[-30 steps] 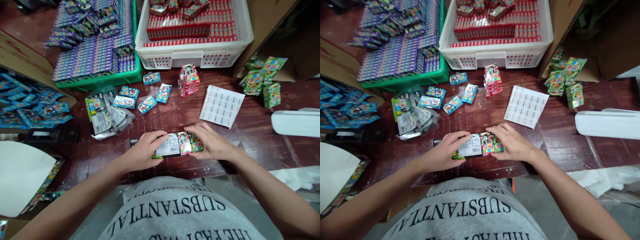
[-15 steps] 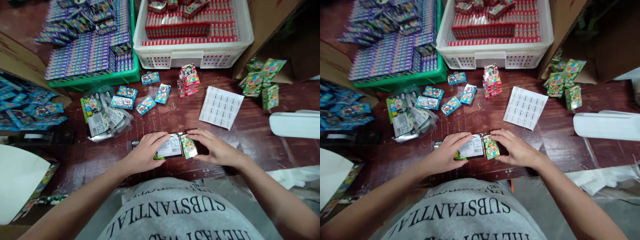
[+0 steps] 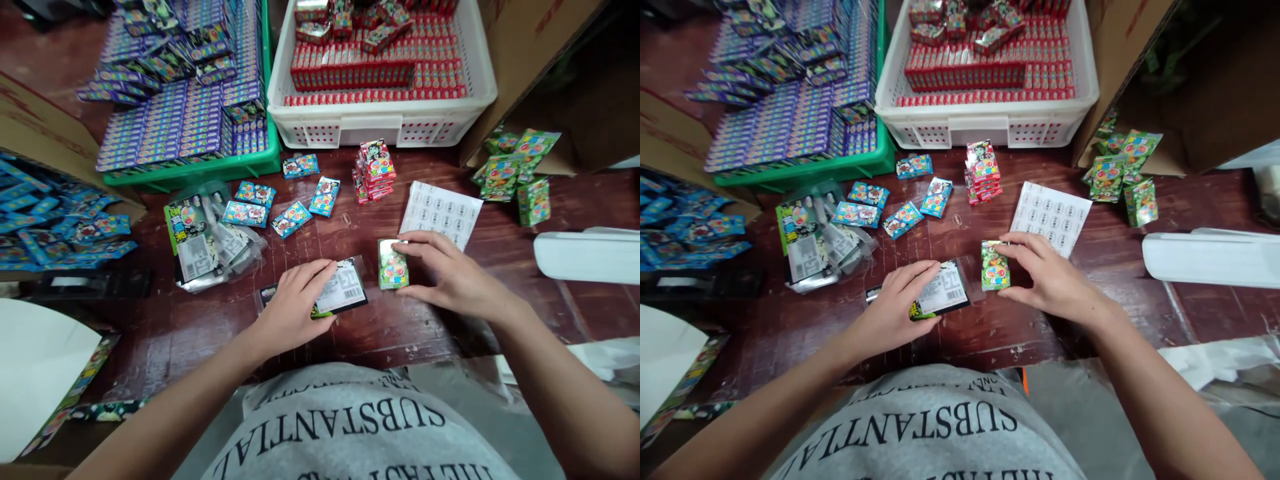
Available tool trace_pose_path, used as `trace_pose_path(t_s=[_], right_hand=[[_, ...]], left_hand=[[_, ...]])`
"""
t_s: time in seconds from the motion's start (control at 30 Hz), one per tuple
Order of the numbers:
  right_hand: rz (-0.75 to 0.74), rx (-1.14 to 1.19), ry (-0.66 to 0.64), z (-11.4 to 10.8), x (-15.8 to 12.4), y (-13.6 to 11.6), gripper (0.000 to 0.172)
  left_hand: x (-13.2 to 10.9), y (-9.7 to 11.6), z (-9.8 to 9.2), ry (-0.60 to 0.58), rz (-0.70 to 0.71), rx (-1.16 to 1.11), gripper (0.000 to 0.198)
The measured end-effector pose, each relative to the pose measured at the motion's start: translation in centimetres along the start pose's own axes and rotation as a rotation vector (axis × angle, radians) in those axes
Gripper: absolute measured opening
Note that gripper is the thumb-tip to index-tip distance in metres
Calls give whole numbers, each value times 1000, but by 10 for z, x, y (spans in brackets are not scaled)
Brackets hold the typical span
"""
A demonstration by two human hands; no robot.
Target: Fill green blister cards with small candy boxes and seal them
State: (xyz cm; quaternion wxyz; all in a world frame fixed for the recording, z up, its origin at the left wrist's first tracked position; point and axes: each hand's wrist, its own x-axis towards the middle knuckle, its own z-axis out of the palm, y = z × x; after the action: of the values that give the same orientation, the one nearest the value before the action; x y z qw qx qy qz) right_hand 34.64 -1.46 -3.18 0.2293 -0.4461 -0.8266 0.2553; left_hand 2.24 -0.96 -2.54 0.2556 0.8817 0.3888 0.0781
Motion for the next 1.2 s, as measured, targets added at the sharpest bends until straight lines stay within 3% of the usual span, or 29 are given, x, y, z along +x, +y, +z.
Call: trace_pose_path(t_s=[0.1,0.33,0.4,0.47,0.53,0.63,0.73,0.83,0.9,0.97,1.07,1.2], right_hand=[[10,-39,34,3,0,-9,70],[-86,50,-170,7,9,-19,65],[-76,103,-187,5,11,-17,71],[18,193,-109,9,14,-16,84],[177,377,47,18,16,-18,86],[339,659,233,35,23,-22,55],[375,696,200,47,30,-24,28],[365,658,123,56,36,-25,24],[377,723,202,66,39,-27,32],[443,861,360,79,40,-31,41],[544,935,532,91,38,-43,33],[530,798,416,87,40,-54,23]], left_hand=[[1,4,1,50,-23,3,86],[5,7,5,29,31,5,88],[7,9,8,50,3,-15,89],[11,13,11,116,-89,-60,95],[15,19,14,196,-220,-144,105],[21,27,18,284,-339,-355,113],[21,24,23,294,-316,-598,80],[18,8,25,249,-306,-792,50],[17,-5,24,224,-328,-919,44],[17,-13,20,218,-368,-1012,40],[17,-16,10,273,-427,-991,30],[24,-17,1,340,-401,-933,23]])
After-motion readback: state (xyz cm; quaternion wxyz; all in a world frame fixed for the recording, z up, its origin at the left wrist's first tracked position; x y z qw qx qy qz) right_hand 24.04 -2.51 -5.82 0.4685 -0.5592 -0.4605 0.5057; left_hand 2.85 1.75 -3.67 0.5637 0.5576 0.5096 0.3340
